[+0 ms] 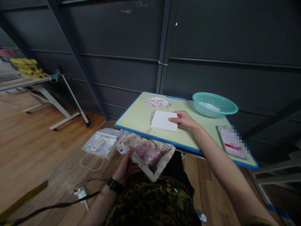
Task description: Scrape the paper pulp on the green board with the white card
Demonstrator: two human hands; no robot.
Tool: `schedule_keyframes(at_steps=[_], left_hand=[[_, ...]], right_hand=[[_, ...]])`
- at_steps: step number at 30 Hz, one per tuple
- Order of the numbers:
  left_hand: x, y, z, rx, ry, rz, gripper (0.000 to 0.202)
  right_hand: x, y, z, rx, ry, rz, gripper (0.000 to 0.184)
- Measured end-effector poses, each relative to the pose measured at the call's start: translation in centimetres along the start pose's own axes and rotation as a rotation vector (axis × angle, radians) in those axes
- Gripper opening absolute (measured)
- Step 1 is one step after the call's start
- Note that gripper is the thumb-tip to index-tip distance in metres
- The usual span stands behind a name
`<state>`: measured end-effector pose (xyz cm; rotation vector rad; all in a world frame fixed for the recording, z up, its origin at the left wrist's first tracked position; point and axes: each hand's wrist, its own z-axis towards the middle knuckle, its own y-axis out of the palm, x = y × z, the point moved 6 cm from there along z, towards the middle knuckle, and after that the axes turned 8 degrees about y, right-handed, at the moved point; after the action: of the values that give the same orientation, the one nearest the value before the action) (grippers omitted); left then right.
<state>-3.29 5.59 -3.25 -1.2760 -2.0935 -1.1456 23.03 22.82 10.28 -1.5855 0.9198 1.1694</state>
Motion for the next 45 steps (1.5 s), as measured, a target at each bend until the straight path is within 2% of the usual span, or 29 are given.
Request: schedule_keyframes(at_steps=[5, 12, 18, 25, 31, 33, 36, 39, 45], left_hand=[[0.1, 0.1, -0.1, -0.018, 0.006, -0.005, 0.03], [0.0, 0.1, -0.1, -0.009, 0.021, -0.017, 0.029], [0.4, 0.5, -0.7, 0.005, 0.018, 0.004, 0.027], [0.7, 0.8, -1.2, 0.035, 0.028, 0.005, 0.025], [0.4, 0.6, -0.9, 0.013, 0.021, 0.025, 0.029], [0.3, 0.5, -0.7, 0.004, 0.027, 0.016, 0.028], [0.1, 0.3, -0.4, -0.012, 0.024, -0.014, 0.026], [0.0, 0.2, -0.3, 0.002, 0.011, -0.025, 0.025], [0.0, 0.1, -0.3, 0.034, 0.014, 0.012, 0.024]], right_hand=[[0.5, 1.8, 0.0, -0.163, 0.022, -0.012, 0.039], [0.5, 2.3, 0.0, -0.139, 0.027, 0.034, 0.039], [0.7, 3.9, -0.3, -0.259, 0.066, -0.023, 0.042], [0.5, 2.4, -0.2, -0.157, 0.066, 0.035, 0.042], [1.1, 3.5, -0.6, -0.35, 0.11, -0.04, 0.043], [0.9, 2.8, -0.3, -0.284, 0.084, 0.026, 0.044], [0.5, 0.4, 0.2, -0.04, 0.021, 0.157, 0.046], [0.5, -2.1, 0.5, 0.159, -0.009, 0.183, 0.048], [1.3, -4.4, 0.9, 0.233, 0.029, 0.152, 0.046]])
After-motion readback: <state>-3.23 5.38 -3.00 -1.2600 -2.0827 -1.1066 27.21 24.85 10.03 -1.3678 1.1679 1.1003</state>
